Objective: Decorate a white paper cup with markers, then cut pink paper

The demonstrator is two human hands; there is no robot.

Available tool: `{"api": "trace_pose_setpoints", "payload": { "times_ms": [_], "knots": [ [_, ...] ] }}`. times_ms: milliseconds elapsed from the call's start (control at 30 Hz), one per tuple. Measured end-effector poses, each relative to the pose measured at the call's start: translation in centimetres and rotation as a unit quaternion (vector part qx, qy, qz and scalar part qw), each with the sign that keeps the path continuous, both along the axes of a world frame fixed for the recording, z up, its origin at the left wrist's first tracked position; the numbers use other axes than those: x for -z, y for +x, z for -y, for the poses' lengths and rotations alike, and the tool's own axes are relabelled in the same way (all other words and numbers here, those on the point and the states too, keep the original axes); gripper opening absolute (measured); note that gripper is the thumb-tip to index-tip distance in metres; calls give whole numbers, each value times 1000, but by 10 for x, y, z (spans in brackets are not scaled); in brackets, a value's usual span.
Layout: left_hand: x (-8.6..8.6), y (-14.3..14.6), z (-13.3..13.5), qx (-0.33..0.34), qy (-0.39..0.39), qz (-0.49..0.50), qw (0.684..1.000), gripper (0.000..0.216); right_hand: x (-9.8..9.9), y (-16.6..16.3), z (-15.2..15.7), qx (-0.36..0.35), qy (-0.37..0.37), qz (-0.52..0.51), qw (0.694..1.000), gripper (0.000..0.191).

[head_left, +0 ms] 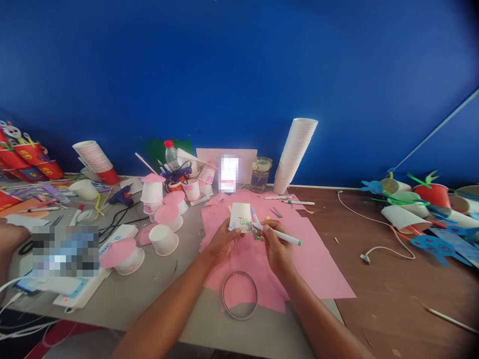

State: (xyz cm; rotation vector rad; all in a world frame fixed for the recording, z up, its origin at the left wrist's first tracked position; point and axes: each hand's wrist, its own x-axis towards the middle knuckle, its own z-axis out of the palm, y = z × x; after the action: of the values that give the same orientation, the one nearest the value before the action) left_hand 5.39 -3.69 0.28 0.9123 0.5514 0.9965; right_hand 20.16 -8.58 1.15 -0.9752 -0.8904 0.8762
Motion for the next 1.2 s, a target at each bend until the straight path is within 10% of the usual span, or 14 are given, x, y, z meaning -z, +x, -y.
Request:
{"api": "trace_pose_setpoints", "payload": {
  "times_ms": [1200],
  "knots": [
    [0,-1,-1,11,3,10,1000,53,0,-1,0,2,2,-5,1000,15]
  ]
}}
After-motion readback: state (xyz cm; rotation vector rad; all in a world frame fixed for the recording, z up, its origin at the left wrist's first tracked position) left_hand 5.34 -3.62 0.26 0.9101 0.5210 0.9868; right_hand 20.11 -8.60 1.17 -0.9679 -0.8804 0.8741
